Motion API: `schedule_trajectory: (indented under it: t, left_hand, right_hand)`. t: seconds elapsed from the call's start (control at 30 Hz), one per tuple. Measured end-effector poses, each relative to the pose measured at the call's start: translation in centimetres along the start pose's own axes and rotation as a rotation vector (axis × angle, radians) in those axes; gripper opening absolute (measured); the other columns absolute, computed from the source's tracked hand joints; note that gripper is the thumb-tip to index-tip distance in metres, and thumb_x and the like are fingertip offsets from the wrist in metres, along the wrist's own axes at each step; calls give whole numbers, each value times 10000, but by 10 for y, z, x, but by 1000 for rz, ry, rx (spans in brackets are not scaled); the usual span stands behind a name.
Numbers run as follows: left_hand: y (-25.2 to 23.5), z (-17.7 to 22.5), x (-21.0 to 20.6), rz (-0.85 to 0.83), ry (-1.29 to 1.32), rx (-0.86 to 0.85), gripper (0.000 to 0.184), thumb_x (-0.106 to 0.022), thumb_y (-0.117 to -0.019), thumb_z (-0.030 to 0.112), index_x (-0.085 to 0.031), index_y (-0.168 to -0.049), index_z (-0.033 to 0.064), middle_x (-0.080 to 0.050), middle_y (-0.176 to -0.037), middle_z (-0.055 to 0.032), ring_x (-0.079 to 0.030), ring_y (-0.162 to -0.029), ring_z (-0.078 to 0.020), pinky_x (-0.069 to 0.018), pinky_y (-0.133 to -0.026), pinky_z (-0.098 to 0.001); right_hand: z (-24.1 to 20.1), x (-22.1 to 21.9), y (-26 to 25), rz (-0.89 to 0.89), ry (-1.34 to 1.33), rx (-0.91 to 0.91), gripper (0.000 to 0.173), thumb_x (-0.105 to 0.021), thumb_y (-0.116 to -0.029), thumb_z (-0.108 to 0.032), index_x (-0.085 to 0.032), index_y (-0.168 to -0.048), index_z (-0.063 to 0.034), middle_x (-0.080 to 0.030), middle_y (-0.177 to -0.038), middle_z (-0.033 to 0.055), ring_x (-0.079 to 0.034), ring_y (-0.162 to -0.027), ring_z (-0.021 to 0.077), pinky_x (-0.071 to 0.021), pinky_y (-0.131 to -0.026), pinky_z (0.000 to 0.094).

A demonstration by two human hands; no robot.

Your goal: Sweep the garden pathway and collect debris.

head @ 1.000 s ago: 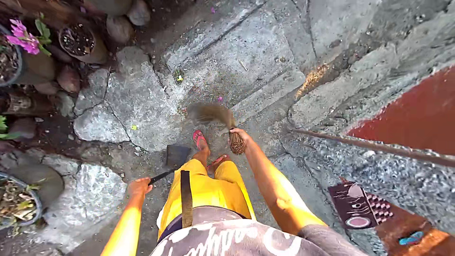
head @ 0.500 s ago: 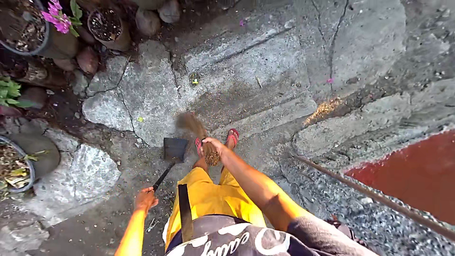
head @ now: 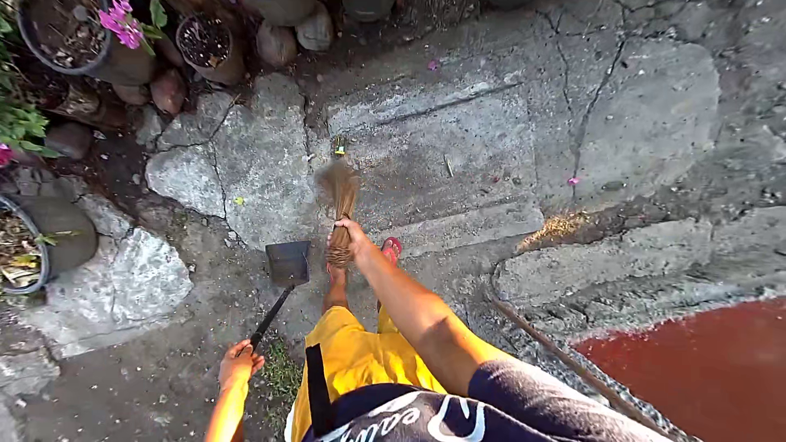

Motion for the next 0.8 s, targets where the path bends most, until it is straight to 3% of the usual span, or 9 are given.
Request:
schedule_trajectory:
  t: [0.07,0.13,0.2,0.33,0.43,0.5,0.63,0.8]
  left_hand:
    - [6,-1,-4,12,26,1,298,-505,-1084,113,-528,-1361,5,-605,-1030,-185,-632,-691,-190,-587,-649,-355]
    - [13,1,-11,17,43,1,297,-508,-1083,112,-533,-1360,8,-605,-1044,-187,-635,-702,-191,-586,-653,-351]
    - [20,3,-16,24,60,3,306,-504,-1085,117,-532,-1368,6,-603,-1111,-205,-648,-757,-206,-588,-685,-356]
    - [20,22,-25,28,118,-23,309,-508,-1074,100,-531,-1358,-19,-579,-1226,-227,-670,-878,-235,-598,-755,-365]
    - [24,38,-28,14,154,-25,313,-524,-1072,112,-532,-1357,-16,-582,-1238,-228,-675,-901,-235,-600,-764,-361]
    - [26,58,-36,-10,190,-37,316,-521,-1077,126,-532,-1360,-14,-586,-1243,-228,-679,-905,-233,-602,-766,-360]
    - [32,94,-58,-91,247,-91,317,-473,-1091,117,-519,-1377,-14,-560,-1306,-225,-679,-959,-247,-604,-799,-372]
    - [23,159,-110,-159,215,-163,364,-452,-1104,141,-501,-1414,-43,-543,-1378,-273,-689,-1049,-303,-606,-875,-410]
  right_hand:
    - [27,1,8,77,-93,53,269,-576,-967,-282,-514,-1135,-82,-591,-776,94,-604,-591,202,-557,-560,380]
    - [52,13,37,76,-101,28,230,-582,-967,-216,-516,-1122,-60,-588,-795,107,-610,-619,210,-571,-586,386]
    - [57,52,78,49,-26,-78,143,-517,-993,-185,-496,-1074,-69,-557,-780,81,-587,-620,186,-554,-581,354]
    - [-31,160,129,41,197,-177,184,-434,-1033,-227,-529,-1032,-70,-599,-716,62,-614,-567,148,-561,-527,296]
    - [-77,223,132,368,173,52,179,-508,-1007,-197,-506,-1121,-59,-592,-757,106,-616,-586,204,-569,-537,367]
    - [-79,221,140,463,228,120,220,-530,-990,-179,-495,-1167,-55,-579,-783,113,-598,-595,209,-555,-550,383]
    - [-70,195,170,446,607,80,222,-600,-965,-118,-545,-1146,-1,-613,-783,114,-632,-611,200,-582,-593,367]
    - [-135,149,136,399,1251,186,477,-767,-840,-169,-602,-1248,15,-672,-1063,196,-670,-911,286,-557,-839,497]
Point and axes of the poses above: each hand's wrist, its own y-axis away from the middle knuckle, its own x-axis out of the back of the hand, z = x × y, the point moved 3 cm from there along -y, towards the middle knuckle
